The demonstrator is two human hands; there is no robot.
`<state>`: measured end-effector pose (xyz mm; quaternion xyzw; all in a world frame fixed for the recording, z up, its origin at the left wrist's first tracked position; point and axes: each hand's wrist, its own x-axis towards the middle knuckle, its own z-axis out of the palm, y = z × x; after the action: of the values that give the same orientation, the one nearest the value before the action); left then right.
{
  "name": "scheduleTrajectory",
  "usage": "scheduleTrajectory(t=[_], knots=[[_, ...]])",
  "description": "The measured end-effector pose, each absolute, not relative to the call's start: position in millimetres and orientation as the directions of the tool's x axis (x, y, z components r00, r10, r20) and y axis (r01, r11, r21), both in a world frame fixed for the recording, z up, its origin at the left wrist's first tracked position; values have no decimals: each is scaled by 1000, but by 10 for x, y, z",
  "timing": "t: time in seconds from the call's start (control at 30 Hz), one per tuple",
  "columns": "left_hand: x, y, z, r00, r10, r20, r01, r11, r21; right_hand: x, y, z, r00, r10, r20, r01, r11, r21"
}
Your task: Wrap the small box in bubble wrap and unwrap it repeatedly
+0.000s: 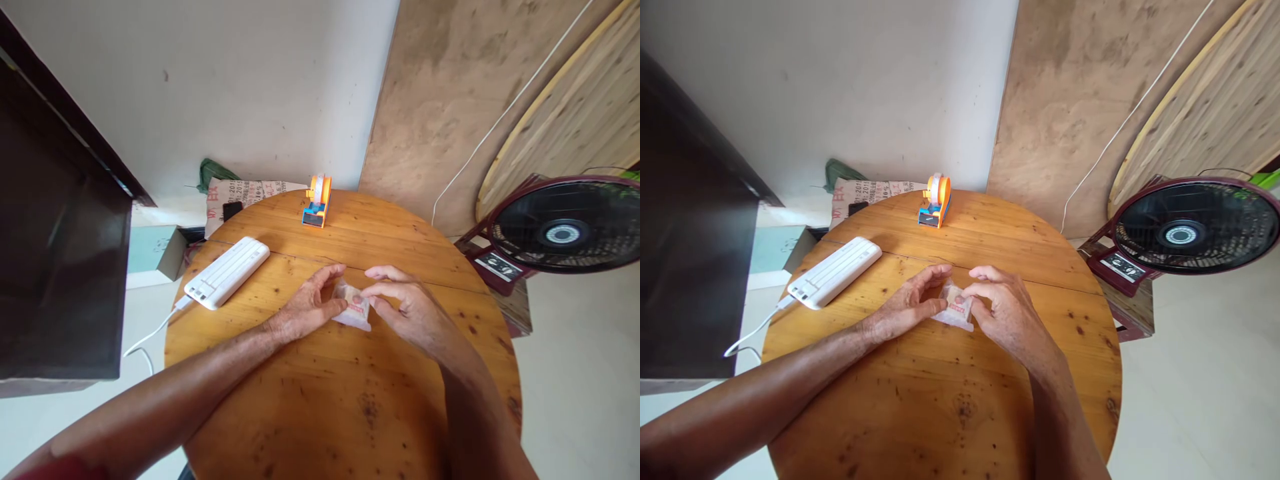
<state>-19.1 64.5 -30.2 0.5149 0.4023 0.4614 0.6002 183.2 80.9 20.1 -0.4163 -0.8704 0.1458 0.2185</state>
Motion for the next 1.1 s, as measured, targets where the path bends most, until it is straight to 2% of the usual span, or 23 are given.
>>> scheduleTrajectory(t=[0.27,0.33,0.5,0.57,0.67,0.8,1.0,1.1], knots=[[-178,630,-279,280,960,26,-83,-3,997,1688,699,251,-659,717,226,676,697,-240],[-174,628,-269,276,961,20,-83,4,997,1663,687,272,-657,713,246,661,701,-266],[-167,627,-286,300,954,15,-122,23,992,1687,696,353,-503,785,362,555,614,-560],[-177,643,-310,280,960,2,-120,33,992,1712,717,363,-428,820,380,542,569,-618],[-203,676,-329,204,979,-13,-72,28,997,1747,759,328,-400,856,329,592,515,-620],[-221,696,-295,121,992,-30,-16,32,999,1777,770,292,-474,860,189,645,485,-590],[-218,685,-297,144,988,-63,-25,67,997,1760,728,283,-494,861,120,679,468,-565],[-236,677,-359,125,992,-15,86,5,996,1730,741,235,-460,880,113,721,446,-530]])
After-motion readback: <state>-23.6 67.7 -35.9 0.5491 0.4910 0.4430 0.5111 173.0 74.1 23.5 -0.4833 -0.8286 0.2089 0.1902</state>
